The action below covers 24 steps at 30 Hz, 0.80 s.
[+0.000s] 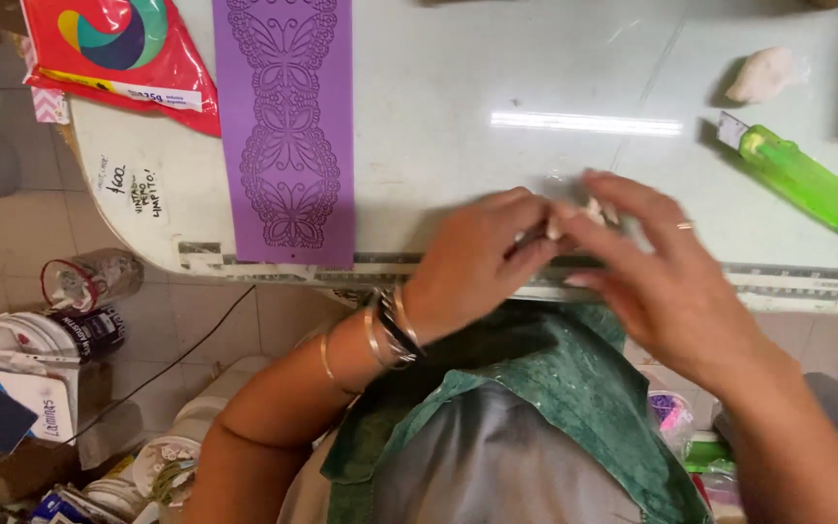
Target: Kneading and preparing small portions of white clay for a craft project by hand and using a spray bottle.
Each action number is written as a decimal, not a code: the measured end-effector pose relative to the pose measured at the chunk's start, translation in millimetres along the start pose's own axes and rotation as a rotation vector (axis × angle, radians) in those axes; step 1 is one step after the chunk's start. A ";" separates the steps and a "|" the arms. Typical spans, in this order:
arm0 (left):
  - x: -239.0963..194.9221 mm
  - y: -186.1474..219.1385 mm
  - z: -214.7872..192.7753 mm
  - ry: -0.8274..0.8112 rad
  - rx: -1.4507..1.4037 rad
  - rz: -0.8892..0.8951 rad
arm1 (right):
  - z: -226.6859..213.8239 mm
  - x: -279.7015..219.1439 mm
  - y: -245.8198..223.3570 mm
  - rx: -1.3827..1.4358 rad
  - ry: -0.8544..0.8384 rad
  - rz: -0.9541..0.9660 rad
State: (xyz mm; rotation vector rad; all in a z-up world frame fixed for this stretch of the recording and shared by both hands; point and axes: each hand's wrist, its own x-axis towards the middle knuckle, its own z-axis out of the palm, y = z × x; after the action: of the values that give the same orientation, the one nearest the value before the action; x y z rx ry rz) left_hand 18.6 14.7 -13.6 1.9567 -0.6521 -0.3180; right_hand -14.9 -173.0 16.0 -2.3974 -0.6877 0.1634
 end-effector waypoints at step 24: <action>12.9 25.9 16.2 0.160 -1.592 -0.502 | 49.7 -1.3 -7.8 0.293 0.822 -0.016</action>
State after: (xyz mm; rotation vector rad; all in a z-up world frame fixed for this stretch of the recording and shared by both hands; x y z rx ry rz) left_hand 13.4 -13.7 2.7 0.5302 0.2664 -0.6899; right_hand -33.2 -141.5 -18.7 -1.9246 -0.2623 -0.6510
